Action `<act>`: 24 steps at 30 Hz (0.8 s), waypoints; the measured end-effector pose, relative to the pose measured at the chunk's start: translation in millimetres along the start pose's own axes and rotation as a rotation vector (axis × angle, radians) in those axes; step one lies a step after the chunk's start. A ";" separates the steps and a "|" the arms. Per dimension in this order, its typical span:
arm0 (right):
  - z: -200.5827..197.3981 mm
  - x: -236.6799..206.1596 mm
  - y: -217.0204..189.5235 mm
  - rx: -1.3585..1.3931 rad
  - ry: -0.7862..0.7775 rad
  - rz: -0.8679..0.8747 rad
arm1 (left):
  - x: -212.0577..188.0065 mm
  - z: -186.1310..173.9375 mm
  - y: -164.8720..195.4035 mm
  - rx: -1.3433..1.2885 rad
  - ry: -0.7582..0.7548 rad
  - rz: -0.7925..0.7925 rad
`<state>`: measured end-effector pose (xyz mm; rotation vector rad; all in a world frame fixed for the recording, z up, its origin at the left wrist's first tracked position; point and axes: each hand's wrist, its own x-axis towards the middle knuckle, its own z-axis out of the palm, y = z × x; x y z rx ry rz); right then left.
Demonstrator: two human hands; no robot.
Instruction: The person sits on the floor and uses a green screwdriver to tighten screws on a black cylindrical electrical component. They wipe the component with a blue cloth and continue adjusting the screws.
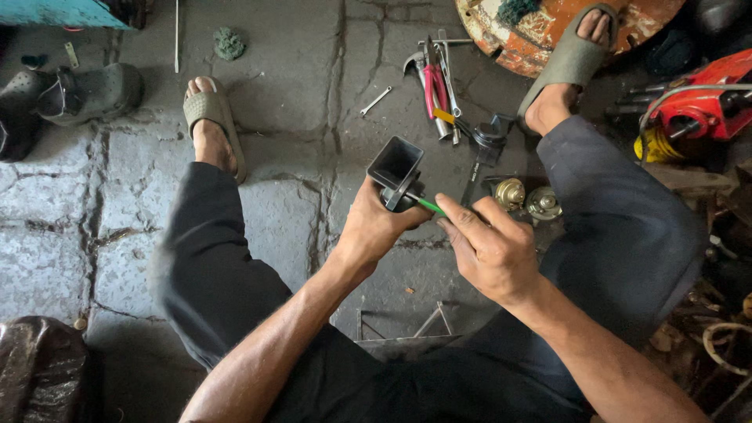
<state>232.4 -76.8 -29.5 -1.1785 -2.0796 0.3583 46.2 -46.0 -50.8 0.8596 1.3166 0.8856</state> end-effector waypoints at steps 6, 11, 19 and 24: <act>-1.7 -1.2 0.9 -0.061 -0.006 -0.081 | -2.8 -2.0 -3.6 0.175 0.013 0.107; 5.5 -10.4 10.6 0.029 -0.102 -0.039 | -2.7 -1.7 -10.1 0.190 -0.013 0.106; 15.8 -20.9 38.4 1.023 -0.405 0.861 | -3.4 -8.6 -9.4 0.439 0.005 0.443; 7.8 -14.9 31.8 0.621 -0.216 0.308 | 3.9 -3.0 -4.2 0.367 0.034 0.354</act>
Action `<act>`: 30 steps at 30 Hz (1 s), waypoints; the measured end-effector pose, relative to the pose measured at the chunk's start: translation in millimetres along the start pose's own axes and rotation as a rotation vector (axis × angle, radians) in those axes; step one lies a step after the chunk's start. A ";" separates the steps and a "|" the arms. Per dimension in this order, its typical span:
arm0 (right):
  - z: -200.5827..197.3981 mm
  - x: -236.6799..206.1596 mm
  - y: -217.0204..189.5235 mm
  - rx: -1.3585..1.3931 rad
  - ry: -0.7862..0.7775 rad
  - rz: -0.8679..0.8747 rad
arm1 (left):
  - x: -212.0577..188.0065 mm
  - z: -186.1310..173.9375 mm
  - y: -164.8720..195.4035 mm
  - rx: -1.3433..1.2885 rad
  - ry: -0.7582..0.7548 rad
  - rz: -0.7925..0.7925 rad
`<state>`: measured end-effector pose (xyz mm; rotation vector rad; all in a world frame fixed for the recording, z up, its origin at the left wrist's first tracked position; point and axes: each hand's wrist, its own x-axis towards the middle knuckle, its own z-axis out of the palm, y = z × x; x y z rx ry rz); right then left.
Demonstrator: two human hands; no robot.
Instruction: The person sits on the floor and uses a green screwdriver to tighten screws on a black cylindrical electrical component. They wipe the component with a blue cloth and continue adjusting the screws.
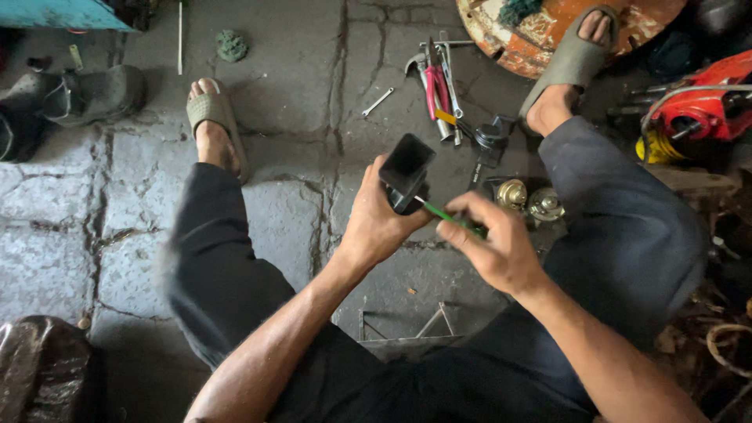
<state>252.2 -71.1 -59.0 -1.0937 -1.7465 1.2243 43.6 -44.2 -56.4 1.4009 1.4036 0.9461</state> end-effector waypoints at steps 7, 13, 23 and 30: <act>2.1 4.4 0.7 0.036 -0.051 0.344 | -2.8 -0.6 0.6 -0.007 -0.045 0.003; -3.1 6.0 -2.5 0.097 -0.048 0.367 | 2.0 -0.3 -2.6 -0.066 -0.044 0.016; -3.9 6.2 -7.8 0.183 -0.034 0.464 | 1.1 2.8 -6.3 -0.022 -0.044 -0.032; 1.0 3.0 -9.8 -0.229 0.050 -0.036 | 0.0 3.9 -3.3 -0.060 -0.043 -0.023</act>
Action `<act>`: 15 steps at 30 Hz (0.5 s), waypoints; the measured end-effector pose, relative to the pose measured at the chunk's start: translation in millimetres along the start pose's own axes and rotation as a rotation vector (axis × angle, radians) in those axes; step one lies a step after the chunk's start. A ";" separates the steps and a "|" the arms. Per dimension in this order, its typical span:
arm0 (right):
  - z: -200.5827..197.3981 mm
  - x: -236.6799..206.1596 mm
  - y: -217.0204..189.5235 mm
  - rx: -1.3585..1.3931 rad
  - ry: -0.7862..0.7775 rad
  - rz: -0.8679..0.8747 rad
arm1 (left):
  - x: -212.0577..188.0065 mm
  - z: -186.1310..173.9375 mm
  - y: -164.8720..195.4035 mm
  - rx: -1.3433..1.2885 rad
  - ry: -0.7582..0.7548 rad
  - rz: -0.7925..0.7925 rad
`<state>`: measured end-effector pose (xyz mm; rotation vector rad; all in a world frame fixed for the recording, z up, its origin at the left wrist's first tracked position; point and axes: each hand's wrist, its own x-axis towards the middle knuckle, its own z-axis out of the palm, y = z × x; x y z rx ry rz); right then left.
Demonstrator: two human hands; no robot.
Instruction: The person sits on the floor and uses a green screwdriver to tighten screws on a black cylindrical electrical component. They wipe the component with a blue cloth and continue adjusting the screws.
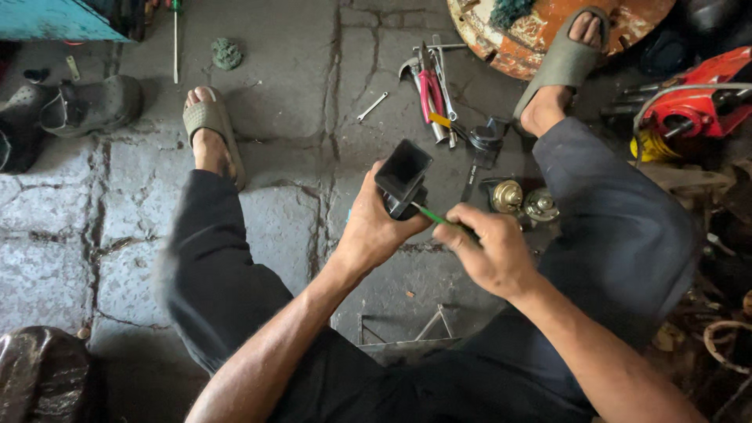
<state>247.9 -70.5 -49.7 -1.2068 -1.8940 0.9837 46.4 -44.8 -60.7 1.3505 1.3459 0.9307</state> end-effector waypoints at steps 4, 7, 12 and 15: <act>8.7 -1.9 -2.0 -0.271 0.096 -0.222 | -0.8 -0.2 2.4 0.033 0.015 0.021; 12.5 -3.3 1.6 -0.342 0.050 -0.160 | -2.5 0.3 4.0 0.100 -0.002 0.046; 10.6 -8.9 3.9 -0.150 -0.085 0.172 | -6.7 1.8 6.2 0.154 0.000 0.120; 5.6 -8.8 1.8 0.033 -0.143 0.260 | -8.7 0.1 8.2 0.185 -0.003 0.125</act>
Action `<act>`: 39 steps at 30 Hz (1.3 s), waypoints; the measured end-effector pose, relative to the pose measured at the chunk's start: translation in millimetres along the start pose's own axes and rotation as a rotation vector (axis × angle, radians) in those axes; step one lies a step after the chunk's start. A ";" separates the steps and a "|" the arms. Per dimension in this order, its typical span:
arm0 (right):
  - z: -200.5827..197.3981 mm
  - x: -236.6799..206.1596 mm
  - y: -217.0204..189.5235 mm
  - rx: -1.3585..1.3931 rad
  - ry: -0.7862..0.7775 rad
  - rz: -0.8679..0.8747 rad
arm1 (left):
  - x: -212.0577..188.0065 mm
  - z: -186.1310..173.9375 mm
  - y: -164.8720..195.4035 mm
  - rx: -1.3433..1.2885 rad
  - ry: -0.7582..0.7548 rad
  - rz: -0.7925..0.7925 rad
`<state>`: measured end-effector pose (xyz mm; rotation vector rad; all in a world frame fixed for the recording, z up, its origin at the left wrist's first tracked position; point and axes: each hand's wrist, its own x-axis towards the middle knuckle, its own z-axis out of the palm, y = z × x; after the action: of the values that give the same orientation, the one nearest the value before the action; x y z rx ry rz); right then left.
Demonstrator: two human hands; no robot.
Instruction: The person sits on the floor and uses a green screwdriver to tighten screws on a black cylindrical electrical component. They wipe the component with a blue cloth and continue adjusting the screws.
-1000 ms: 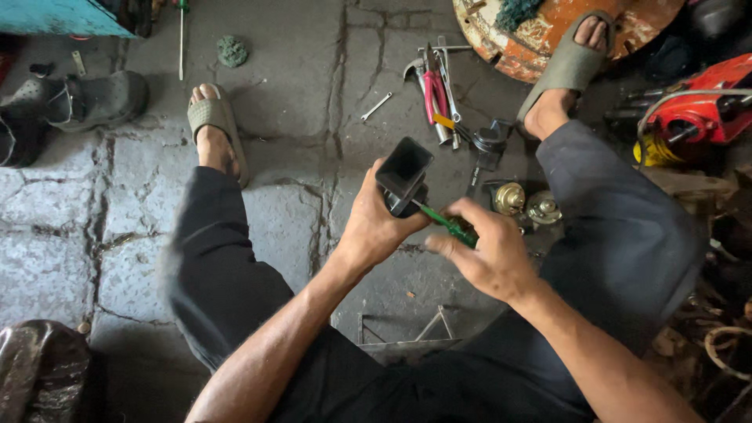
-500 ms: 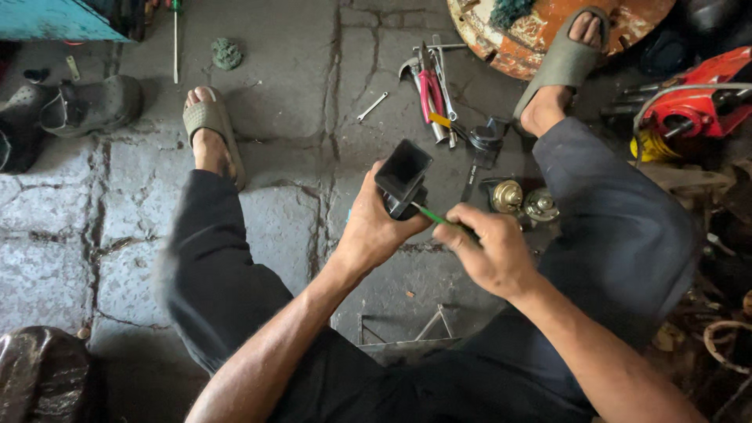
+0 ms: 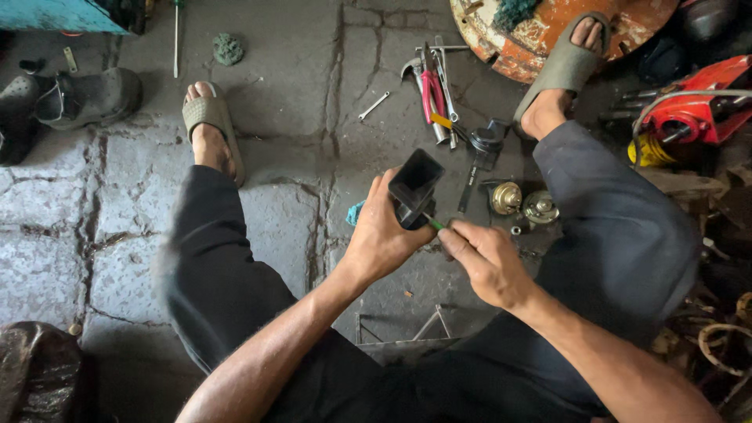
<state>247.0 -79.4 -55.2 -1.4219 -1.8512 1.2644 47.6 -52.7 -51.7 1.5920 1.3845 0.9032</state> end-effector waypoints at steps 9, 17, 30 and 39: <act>-1.6 5.9 -6.2 0.043 -0.004 -0.012 | 1.8 -9.0 7.9 0.007 0.019 0.031; 1.4 3.0 -3.0 -0.107 0.119 -0.239 | 3.7 -10.8 13.9 0.054 -0.003 0.144; 2.4 -0.2 3.2 -0.086 0.104 -0.318 | -2.2 -17.0 24.7 0.026 0.009 0.156; -0.2 -0.8 -2.6 -0.064 0.105 -0.344 | -5.3 -19.5 30.3 0.074 0.039 0.234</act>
<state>246.2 -80.2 -52.7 -1.1144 -1.9735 0.9513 41.3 -57.3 -16.1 1.8290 1.2894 1.0348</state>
